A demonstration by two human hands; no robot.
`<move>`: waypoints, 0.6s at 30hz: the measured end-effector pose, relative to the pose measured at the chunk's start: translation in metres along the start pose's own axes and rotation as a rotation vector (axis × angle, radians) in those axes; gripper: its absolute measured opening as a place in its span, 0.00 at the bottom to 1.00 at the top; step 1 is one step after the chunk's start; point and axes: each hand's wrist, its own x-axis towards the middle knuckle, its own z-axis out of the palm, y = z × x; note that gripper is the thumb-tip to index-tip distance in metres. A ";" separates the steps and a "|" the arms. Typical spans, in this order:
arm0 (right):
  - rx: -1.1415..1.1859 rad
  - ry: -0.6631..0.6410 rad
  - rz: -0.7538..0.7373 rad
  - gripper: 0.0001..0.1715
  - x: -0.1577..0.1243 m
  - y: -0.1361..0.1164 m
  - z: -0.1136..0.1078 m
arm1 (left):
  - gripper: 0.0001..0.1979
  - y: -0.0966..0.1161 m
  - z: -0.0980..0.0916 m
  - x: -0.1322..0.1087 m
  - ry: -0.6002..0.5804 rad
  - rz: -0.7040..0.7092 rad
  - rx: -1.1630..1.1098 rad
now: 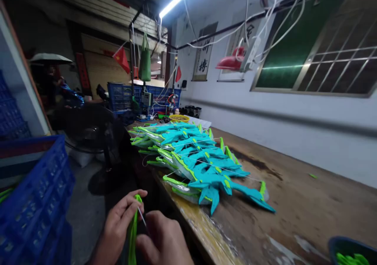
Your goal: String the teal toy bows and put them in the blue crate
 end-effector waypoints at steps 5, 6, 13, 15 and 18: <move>0.708 0.104 0.340 0.31 0.043 -0.012 0.054 | 0.17 0.002 -0.022 -0.006 0.077 0.008 -0.037; 0.766 0.135 0.367 0.34 0.043 -0.008 0.060 | 0.18 0.002 -0.024 -0.007 0.079 -0.009 -0.056; 0.608 0.245 0.254 0.29 0.042 -0.026 0.054 | 0.17 0.002 -0.012 -0.014 0.172 -0.091 -0.400; 0.495 0.244 0.190 0.24 0.045 -0.040 0.047 | 0.16 0.000 -0.013 -0.013 0.196 -0.140 -0.554; 0.321 0.179 0.081 0.16 0.047 -0.055 0.038 | 0.12 0.000 -0.022 -0.011 0.110 -0.141 -0.700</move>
